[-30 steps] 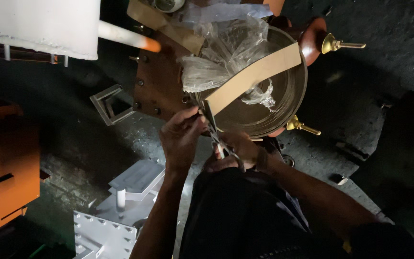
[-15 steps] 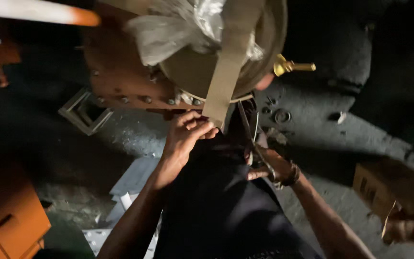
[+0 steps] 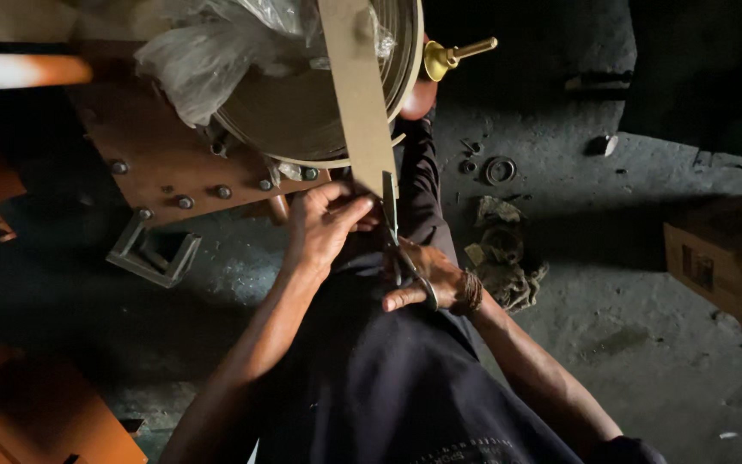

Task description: The person uses shears to cut a strip of cardboard into smaller pieces. The person repeatedly positions the cardboard and cuts it, then places the cut pieces onto a nearby stack.

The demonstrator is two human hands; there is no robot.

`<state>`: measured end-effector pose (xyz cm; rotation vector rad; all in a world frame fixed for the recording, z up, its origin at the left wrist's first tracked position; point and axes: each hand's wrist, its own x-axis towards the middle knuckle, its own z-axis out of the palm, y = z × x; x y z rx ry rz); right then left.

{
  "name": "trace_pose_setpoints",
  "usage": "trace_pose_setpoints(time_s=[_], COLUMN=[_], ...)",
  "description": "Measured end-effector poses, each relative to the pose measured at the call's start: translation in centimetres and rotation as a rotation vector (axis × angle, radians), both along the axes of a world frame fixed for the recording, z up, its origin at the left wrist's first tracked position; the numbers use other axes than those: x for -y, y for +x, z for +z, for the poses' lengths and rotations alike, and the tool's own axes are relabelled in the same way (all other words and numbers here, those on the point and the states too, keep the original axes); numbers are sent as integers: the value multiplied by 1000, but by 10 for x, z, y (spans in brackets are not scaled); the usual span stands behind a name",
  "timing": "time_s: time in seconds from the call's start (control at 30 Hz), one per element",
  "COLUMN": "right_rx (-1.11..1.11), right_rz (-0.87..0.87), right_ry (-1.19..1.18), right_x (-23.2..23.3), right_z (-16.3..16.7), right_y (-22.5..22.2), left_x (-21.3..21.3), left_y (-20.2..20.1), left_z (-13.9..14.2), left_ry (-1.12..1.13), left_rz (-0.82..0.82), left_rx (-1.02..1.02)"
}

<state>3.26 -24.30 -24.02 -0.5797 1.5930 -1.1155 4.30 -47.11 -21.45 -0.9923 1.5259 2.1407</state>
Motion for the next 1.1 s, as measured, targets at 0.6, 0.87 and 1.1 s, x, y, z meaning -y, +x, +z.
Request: trace_pose_setpoints(time_s=[0.6,0.87,1.1], right_rx=[35,-95,-120], right_rz=[29,63,27], right_ry=[140,-12,67], right_x=[9,5,6], right_z=[18,-4,-8], right_y=[-20,-32,-39], left_x=[-25,-23,-14], left_y=[-6,-9,-15], left_z=[-18,-13,-4], left_ry=[-174,-804,-748], left_rz=[13,-242,-279], left_rx=[60,-341,-330])
